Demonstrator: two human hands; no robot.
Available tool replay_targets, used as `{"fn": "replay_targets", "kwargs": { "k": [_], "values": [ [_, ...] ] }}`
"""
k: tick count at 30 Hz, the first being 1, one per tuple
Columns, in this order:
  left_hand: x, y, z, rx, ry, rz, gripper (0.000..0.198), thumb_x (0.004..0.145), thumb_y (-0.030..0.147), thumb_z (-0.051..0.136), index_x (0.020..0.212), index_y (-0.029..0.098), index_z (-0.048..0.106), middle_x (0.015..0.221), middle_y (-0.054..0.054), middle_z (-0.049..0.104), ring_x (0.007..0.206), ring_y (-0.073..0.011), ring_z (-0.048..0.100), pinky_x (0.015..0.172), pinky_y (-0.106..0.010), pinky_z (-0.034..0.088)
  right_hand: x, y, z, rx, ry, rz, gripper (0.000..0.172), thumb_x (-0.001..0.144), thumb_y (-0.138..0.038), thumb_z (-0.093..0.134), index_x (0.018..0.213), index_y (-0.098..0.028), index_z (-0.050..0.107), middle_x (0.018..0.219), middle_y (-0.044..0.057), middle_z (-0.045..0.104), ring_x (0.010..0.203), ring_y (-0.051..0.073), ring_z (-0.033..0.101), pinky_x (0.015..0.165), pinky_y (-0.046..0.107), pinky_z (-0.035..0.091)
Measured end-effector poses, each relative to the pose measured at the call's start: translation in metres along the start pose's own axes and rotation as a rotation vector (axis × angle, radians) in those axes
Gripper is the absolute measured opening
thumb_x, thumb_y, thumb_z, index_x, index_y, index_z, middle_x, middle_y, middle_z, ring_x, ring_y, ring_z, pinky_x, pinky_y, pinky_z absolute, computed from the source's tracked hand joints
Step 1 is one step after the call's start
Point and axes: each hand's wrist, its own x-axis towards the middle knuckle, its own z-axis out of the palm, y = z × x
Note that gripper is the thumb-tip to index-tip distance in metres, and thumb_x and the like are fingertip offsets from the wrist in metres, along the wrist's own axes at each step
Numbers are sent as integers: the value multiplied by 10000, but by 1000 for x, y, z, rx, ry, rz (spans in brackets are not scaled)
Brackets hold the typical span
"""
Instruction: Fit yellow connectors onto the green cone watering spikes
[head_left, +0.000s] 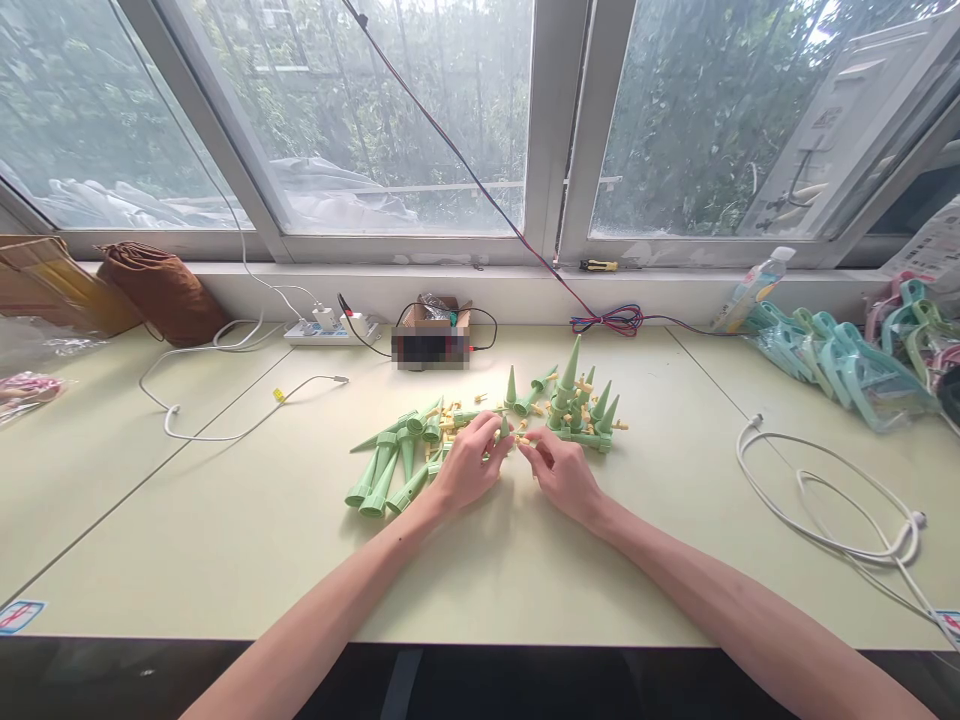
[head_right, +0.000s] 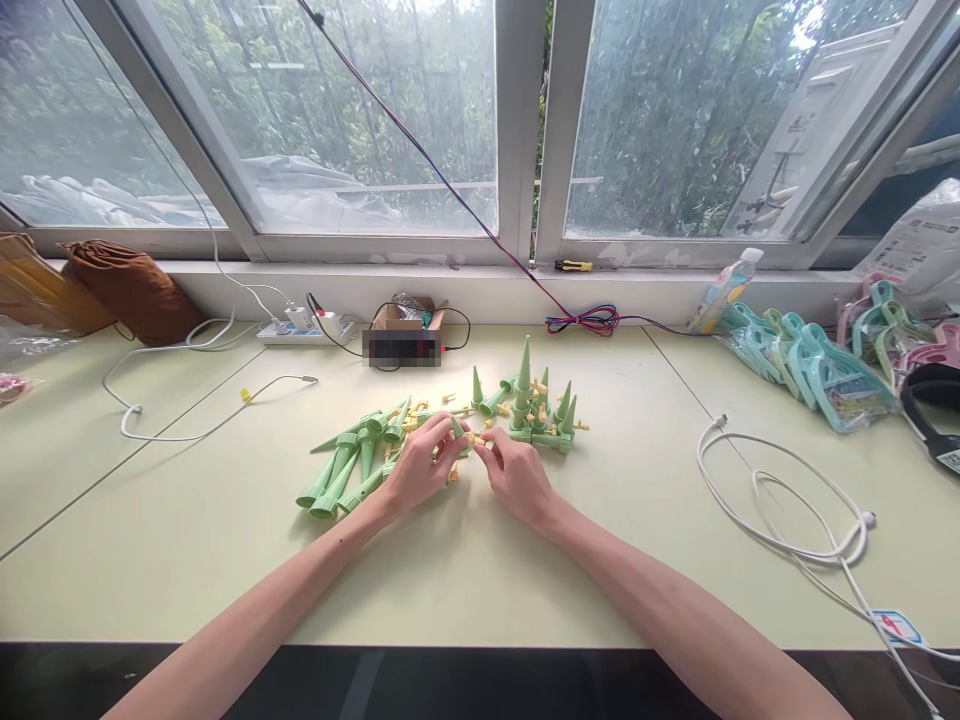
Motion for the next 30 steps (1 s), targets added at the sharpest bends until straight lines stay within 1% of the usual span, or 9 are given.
{"fn": "replay_targets", "kwargs": {
  "k": [3, 7, 10, 12, 15, 18, 23, 27, 30],
  "values": [
    [-1, 0, -1, 3, -5, 3, 150, 966, 192, 484, 816, 193, 480, 905, -28, 571, 609, -105, 466, 592, -257, 411, 0, 0, 0, 7, -15, 11, 245, 1016, -367, 429, 921, -196, 576, 540, -58, 463, 461, 115, 408, 502, 227, 342],
    [-1, 2, -2, -2, -21, 8, 148, 969, 193, 480, 821, 193, 486, 916, -31, 574, 620, -107, 473, 600, -255, 416, 1, 0, -1, 12, -28, 23, 341, 1028, -391, 398, 772, -205, 528, 542, -37, 506, 465, 120, 444, 504, 231, 342],
    [0, 2, -1, -8, -24, 9, 133, 968, 182, 474, 838, 194, 495, 925, -32, 576, 628, -108, 478, 601, -252, 420, 1, 0, -1, 3, -35, 27, 390, 1033, -403, 378, 724, -207, 512, 533, -31, 510, 462, 122, 451, 506, 235, 344],
    [0, 1, -1, -8, -19, 7, 140, 967, 183, 476, 828, 193, 489, 927, -33, 575, 624, -107, 475, 599, -253, 422, 1, -1, -1, -1, -35, 37, 384, 1032, -414, 379, 754, -204, 540, 525, -38, 499, 459, 122, 452, 505, 235, 342],
    [0, 0, 0, -7, -8, 0, 152, 966, 191, 479, 814, 192, 478, 915, -32, 571, 618, -106, 471, 593, -255, 421, 1, -1, -2, -12, -15, 46, 289, 1007, -428, 441, 936, -194, 593, 525, -60, 481, 459, 123, 456, 507, 235, 341],
    [-1, -1, 0, -3, -9, -3, 141, 966, 196, 476, 825, 192, 488, 916, -35, 570, 619, -109, 477, 596, -261, 424, 0, -2, -1, -9, -2, 24, 254, 991, -411, 471, 1034, -186, 580, 550, -63, 489, 470, 124, 453, 514, 238, 347],
    [-1, 0, 0, 3, -15, 1, 131, 966, 202, 475, 840, 191, 504, 918, -38, 573, 616, -112, 478, 594, -264, 426, 0, 0, 0, 3, -28, 35, 242, 999, -400, 435, 952, -203, 568, 520, -71, 427, 450, 128, 396, 503, 245, 338],
    [-1, 0, 0, 16, -13, 1, 138, 965, 204, 475, 832, 191, 511, 902, -34, 573, 614, -115, 477, 603, -263, 428, 1, 0, -1, 13, -49, 48, 276, 1007, -415, 409, 891, -213, 556, 527, -59, 439, 455, 131, 393, 491, 240, 329],
    [0, 1, -1, 17, -11, 1, 135, 963, 208, 475, 837, 192, 520, 897, -30, 572, 608, -114, 481, 602, -261, 427, 1, -1, -1, 12, -55, 48, 304, 1012, -421, 397, 829, -219, 533, 553, -52, 427, 470, 127, 361, 487, 235, 308]
  ]
}}
